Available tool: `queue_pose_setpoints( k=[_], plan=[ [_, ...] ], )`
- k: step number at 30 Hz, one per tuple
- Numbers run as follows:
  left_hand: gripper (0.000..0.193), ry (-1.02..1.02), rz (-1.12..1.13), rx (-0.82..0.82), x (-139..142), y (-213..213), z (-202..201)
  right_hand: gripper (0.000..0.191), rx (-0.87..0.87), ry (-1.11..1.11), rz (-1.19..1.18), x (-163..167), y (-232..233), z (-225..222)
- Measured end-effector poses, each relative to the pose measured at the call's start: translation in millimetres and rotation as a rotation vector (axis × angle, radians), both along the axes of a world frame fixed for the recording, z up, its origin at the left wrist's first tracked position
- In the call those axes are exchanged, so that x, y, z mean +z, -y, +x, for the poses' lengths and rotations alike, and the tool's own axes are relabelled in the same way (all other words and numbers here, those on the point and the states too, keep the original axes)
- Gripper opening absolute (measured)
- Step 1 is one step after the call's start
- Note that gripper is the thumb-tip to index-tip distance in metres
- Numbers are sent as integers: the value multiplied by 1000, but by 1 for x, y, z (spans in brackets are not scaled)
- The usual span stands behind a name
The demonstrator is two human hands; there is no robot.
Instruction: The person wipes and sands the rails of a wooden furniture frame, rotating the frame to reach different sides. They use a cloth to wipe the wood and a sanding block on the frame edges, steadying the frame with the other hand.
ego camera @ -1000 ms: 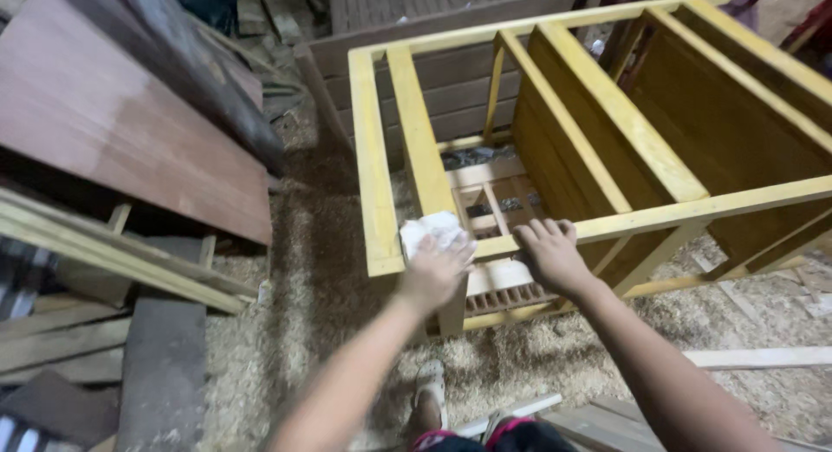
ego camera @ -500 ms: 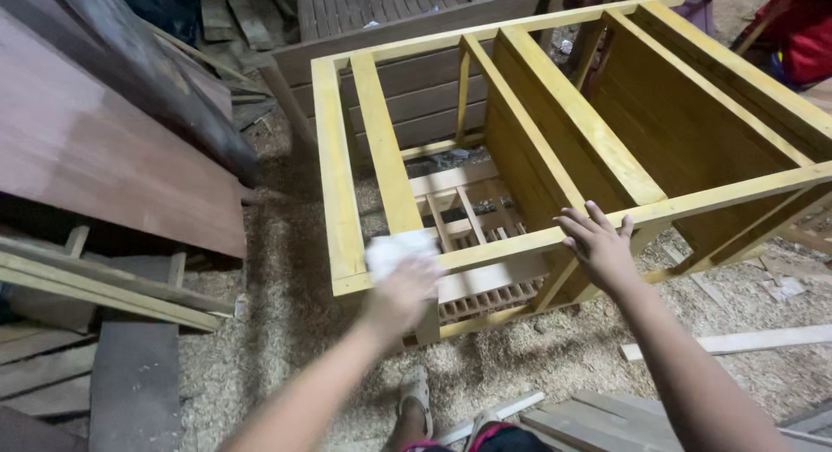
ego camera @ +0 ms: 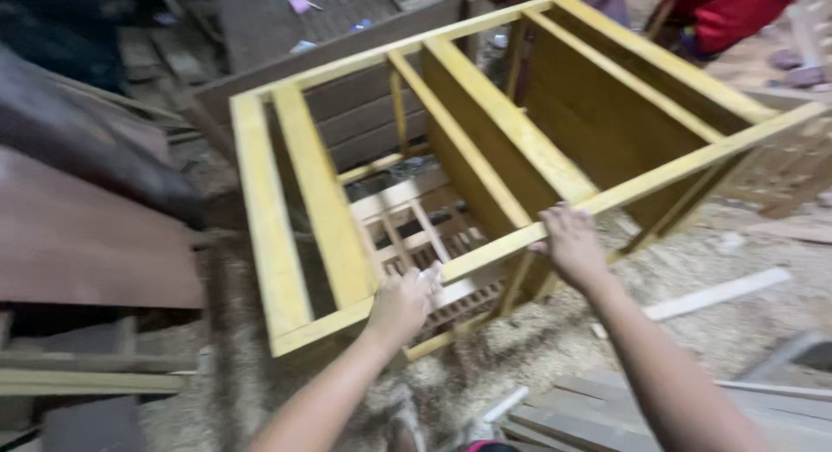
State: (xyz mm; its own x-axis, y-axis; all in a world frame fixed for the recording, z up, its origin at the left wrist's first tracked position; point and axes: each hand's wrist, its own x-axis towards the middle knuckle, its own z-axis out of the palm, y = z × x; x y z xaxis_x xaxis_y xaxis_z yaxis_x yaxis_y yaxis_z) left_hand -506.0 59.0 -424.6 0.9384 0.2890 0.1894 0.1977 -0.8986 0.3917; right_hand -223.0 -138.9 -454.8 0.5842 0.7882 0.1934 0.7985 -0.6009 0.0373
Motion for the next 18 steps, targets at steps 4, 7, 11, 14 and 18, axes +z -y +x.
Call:
queue_pose_setpoints(
  k=[4, 7, 11, 14, 18],
  plan=[
    [39, 73, -109, -123, -8, 30, 126, 71, 67, -42, 195, -1, 3, 0],
    [36, -75, -271, -92, -13, 38, 185, 68, 55, -33, 199, 2, 11, -5],
    [43, -227, -376, -42, -18, 16, 146, 68, 64, -48, 226, 0, 16, -6],
    [48, -511, -424, 45, -21, -19, 88, 67, 64, -34, 205, -4, 12, -3],
    [60, -557, -306, 29, -26, -38, 86, 65, 66, -10, 228, -5, 7, 0]
  ],
)
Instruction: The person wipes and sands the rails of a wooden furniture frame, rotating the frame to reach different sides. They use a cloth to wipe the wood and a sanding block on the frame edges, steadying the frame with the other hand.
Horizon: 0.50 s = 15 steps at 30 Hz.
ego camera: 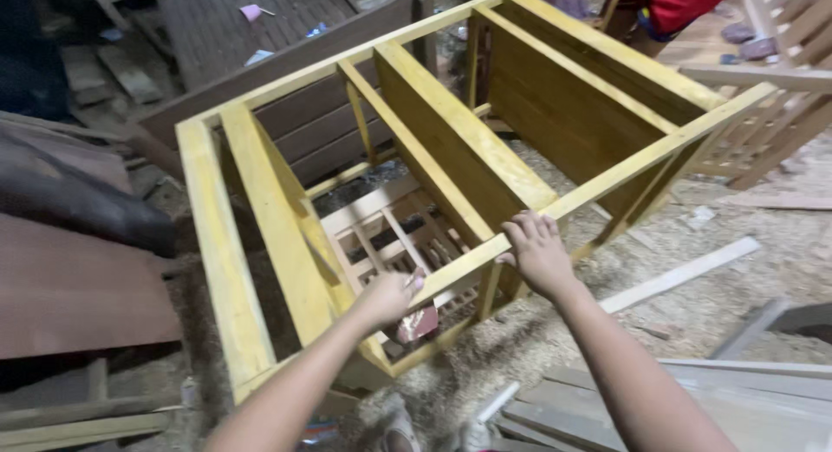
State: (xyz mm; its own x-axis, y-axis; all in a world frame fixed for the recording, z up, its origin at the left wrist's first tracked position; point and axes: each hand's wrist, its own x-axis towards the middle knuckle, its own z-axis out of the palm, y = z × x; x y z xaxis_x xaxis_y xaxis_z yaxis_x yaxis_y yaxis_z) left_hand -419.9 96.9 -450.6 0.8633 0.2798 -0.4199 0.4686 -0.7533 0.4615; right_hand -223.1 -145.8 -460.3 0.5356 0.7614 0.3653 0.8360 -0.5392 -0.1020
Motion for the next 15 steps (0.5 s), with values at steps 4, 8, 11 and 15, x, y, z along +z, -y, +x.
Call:
queue_pose_setpoints(
  k=[4, 8, 11, 15],
  plan=[
    [44, 274, -101, -83, 1, 39, 80, 66, -5, -18, -9, 2, 2, -3],
    [40, 235, -104, -15, 14, 65, 83, 64, -1, -11, 29, 3, 8, -9],
    [45, -1, -108, 80, 27, 46, 17, 65, -4, 2, 35, 5, 9, -10],
    [44, 156, 19, 27, 32, -1, -62, 66, -4, 2, 17, 7, 4, -10]
  ],
)
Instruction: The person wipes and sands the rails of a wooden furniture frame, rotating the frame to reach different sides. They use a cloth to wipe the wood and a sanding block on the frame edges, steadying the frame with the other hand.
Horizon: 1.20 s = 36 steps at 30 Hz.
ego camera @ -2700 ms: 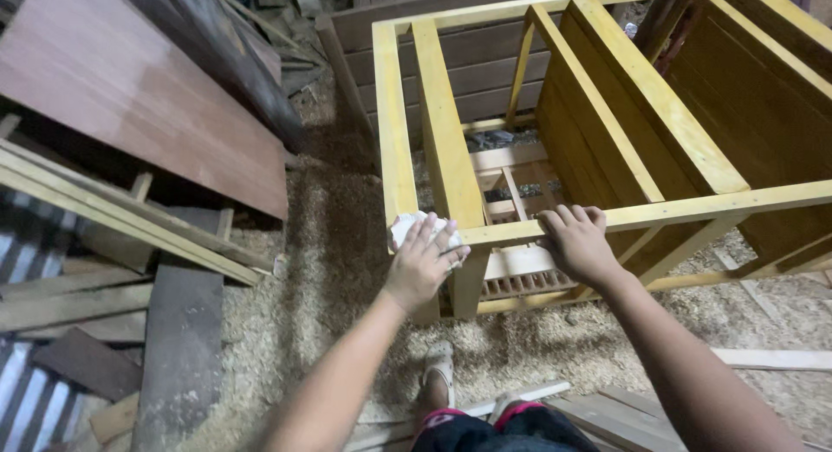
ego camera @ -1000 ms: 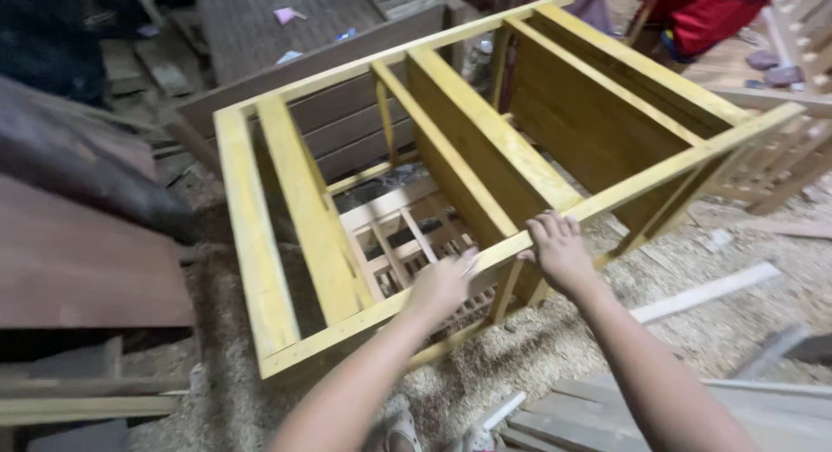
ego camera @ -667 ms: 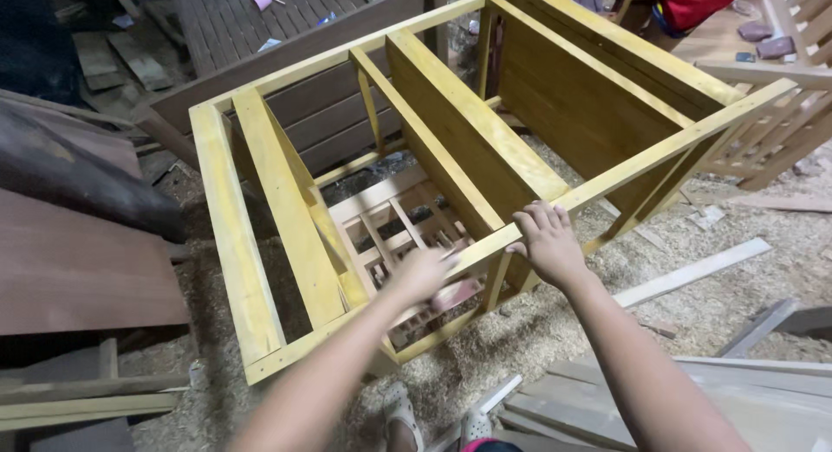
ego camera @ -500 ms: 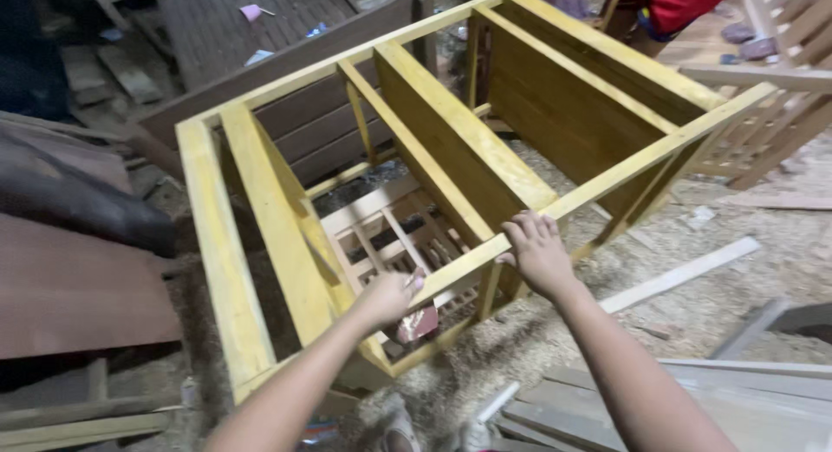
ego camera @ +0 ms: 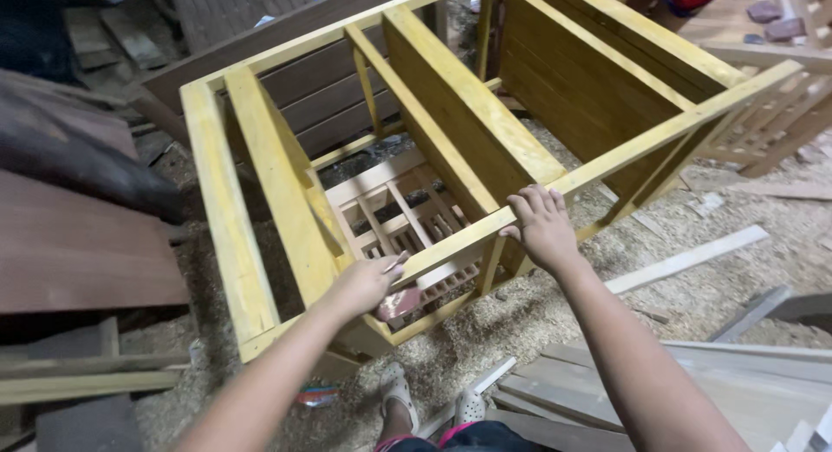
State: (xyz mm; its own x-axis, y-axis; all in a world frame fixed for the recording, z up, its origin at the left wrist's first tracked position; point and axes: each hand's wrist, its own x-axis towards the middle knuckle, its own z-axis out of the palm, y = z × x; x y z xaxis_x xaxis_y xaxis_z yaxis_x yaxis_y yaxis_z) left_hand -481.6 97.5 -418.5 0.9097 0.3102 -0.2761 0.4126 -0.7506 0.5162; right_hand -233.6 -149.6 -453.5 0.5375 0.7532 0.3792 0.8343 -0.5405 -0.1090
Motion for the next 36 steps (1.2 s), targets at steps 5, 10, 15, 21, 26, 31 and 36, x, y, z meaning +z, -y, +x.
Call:
queue_pose_setpoints(
  k=[5, 10, 15, 21, 26, 31, 36],
  plan=[
    [44, 13, -68, -77, -15, 19, 60, 68, -16, 18, -15, 0, -5, -3],
    [43, 81, -42, -100, 1, 64, 122, 68, 20, 9, -8, 0, 2, 0],
    [50, -185, -109, 3, 17, 15, 15, 68, -6, -37, -29, -1, 0, 0],
    [49, -114, -52, -132, -8, 17, 54, 70, -21, -21, -30, -1, -4, -1],
    [38, 206, -143, -147, -19, 67, 145, 67, -28, -42, -82, -5, 0, 4],
    [47, -99, -183, -34, -12, 20, 46, 66, 14, 2, -34, -8, 3, 2],
    [42, 30, -81, -147, -18, -8, 16, 64, -24, -27, -41, -5, 0, -1]
  ],
)
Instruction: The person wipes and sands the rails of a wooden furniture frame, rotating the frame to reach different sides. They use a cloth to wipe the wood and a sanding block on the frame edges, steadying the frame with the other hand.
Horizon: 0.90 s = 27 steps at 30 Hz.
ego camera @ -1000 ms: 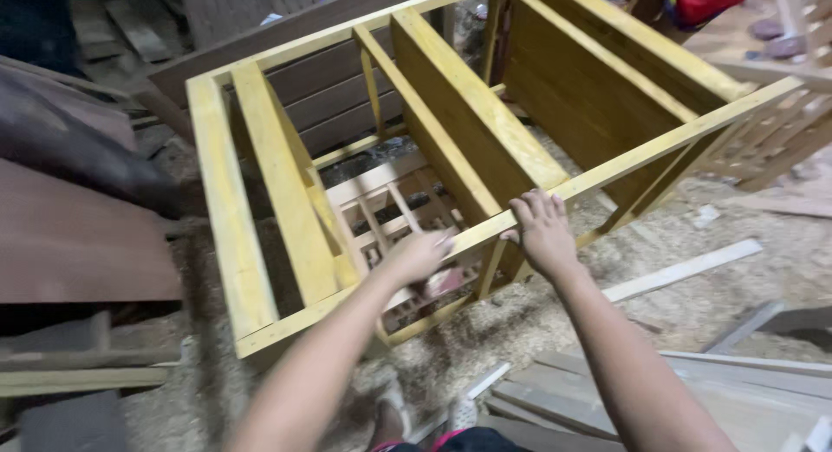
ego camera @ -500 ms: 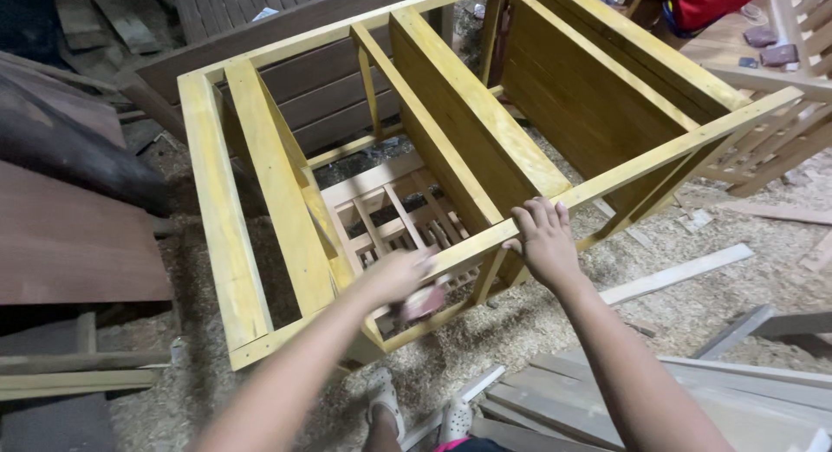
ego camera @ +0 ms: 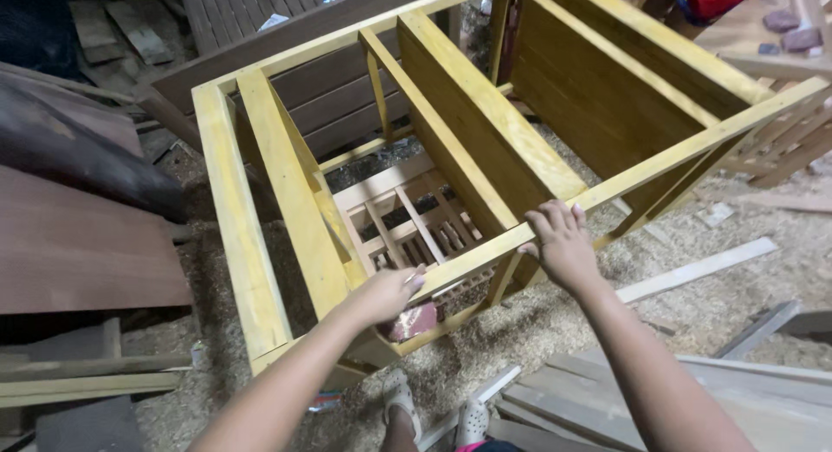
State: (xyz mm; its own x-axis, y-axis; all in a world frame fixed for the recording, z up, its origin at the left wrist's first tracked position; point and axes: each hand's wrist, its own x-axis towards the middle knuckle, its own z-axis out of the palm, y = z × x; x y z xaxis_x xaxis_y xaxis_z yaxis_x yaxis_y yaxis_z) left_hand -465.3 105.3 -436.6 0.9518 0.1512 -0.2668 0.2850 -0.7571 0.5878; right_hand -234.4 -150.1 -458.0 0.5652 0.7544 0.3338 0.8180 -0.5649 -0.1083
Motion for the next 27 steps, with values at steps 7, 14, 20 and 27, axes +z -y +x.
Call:
queue_pose_setpoints(
  k=[7, 14, 20, 27],
  plan=[
    [37, 94, -44, -21, -5, 70, 123, 64, 7, -1, -38, 3, 2, 2],
    [45, -179, 74, 99, 26, 16, -6, 69, -5, -23, -87, 3, -3, 3],
    [41, 136, 26, -42, -3, 61, 92, 68, -26, -23, -109, 3, -4, 5],
    [43, 147, 155, 88, 9, 63, 23, 67, 28, -16, -44, -4, 1, 6]
  ],
)
